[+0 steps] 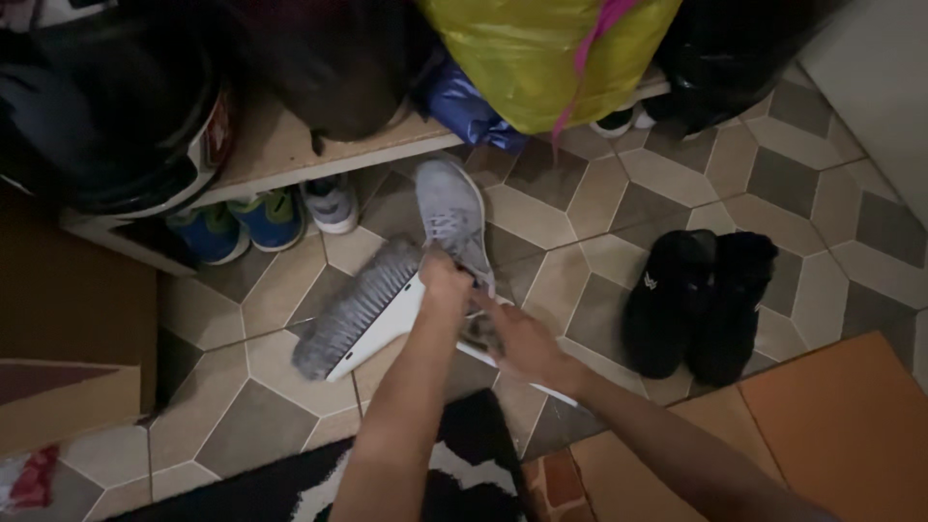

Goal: The person cleans a pair of grey shoes and a pair of black shoes by hand using a cloth.

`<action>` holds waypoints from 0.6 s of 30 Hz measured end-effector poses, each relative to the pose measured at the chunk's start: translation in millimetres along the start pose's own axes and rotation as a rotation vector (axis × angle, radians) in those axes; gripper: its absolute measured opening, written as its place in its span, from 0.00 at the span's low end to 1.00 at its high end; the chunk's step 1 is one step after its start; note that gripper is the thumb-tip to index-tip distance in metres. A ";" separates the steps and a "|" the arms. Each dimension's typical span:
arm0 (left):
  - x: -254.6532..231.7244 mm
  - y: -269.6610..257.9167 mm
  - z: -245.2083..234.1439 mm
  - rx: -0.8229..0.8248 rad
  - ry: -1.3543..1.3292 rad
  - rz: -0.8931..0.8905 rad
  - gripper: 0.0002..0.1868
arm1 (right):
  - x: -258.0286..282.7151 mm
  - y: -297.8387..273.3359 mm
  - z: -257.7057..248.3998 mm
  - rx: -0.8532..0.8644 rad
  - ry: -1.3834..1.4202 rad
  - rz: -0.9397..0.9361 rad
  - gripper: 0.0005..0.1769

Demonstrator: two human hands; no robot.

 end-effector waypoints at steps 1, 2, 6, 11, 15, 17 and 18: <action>4.7 -0.9 9.2 0.020 0.028 0.003 0.24 | 0.1 5.6 -1.8 -0.003 -0.003 0.001 0.48; 11.2 -2.4 16.1 0.036 0.063 0.000 0.24 | 2.0 14.0 -0.5 -0.017 -0.027 -0.047 0.45; 20.1 -12.6 39.1 0.143 0.296 0.031 0.24 | -28.8 18.3 3.1 0.237 0.025 0.269 0.44; -14.3 -68.3 26.3 0.274 0.876 0.351 0.24 | -97.5 -4.6 -37.9 -0.014 0.614 0.367 0.31; -10.1 -134.4 2.4 0.222 1.752 1.084 0.27 | -154.6 -4.5 -66.0 -0.440 0.524 -0.052 0.23; 11.1 -140.0 -2.4 0.253 1.780 1.235 0.32 | -175.7 -2.6 -62.9 -0.509 0.495 0.115 0.22; 21.8 -137.2 -1.4 0.285 1.800 1.383 0.38 | -178.5 -4.9 -59.6 -0.544 0.536 0.167 0.22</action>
Point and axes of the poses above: each hand's wrist, its own y-axis towards the middle knuckle, its own z-axis out of the palm, x = y × z, the point moved 4 cm from there along y, towards the middle knuckle, and after that the axes turned 8 degrees about -z, right-handed, at the moved point
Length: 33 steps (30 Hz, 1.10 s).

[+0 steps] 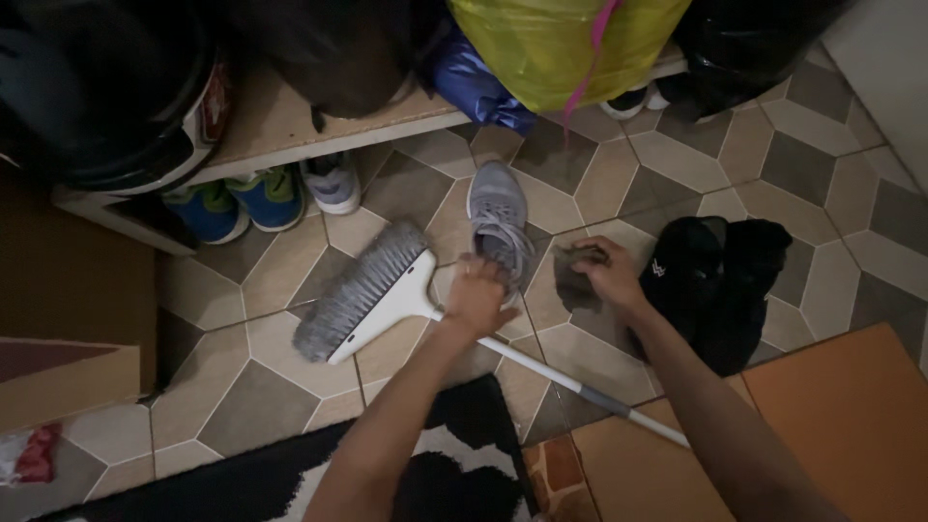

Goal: The person cleans a pair of grey shoes and a pair of black shoes by hand using a cloth.

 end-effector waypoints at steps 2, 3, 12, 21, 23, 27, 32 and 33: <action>7.2 6.7 21.8 0.016 -0.049 -0.027 0.29 | 4.0 -7.3 2.0 -0.046 0.028 0.051 0.21; 9.1 8.1 29.1 0.034 -0.095 -0.053 0.21 | 14.4 -11.5 4.1 -0.055 0.013 -0.012 0.22; 10.8 50.0 -80.7 -0.189 -0.590 -0.433 0.29 | 169.1 -67.8 28.7 -0.038 -0.502 -0.674 0.25; 25.0 42.0 -75.3 -0.149 -0.809 -0.599 0.21 | 154.0 -53.1 32.1 -0.114 -0.687 -0.793 0.23; 23.3 43.1 -78.5 -0.285 -0.810 -0.555 0.20 | 162.9 -47.4 37.7 -0.151 -0.651 -0.828 0.23; 16.9 47.5 -79.8 -0.426 -0.856 -0.423 0.17 | 187.0 -78.0 62.7 -0.026 -0.764 -1.040 0.26; 17.0 46.5 -80.5 -0.361 -0.982 -0.419 0.15 | 199.4 -76.6 59.2 0.080 -0.760 -1.169 0.25; 13.5 42.4 -83.7 -0.410 -1.049 -0.329 0.14 | 197.1 -72.1 53.8 0.035 -0.690 -1.043 0.27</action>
Point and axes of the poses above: each hand's wrist, its own y-axis towards the middle knuckle, its own z-axis out of the palm, x = y × z, the point moved 4 cm from there along y, towards the middle knuckle, and after that the axes turned 8 degrees about -z, right-handed, at the moved point
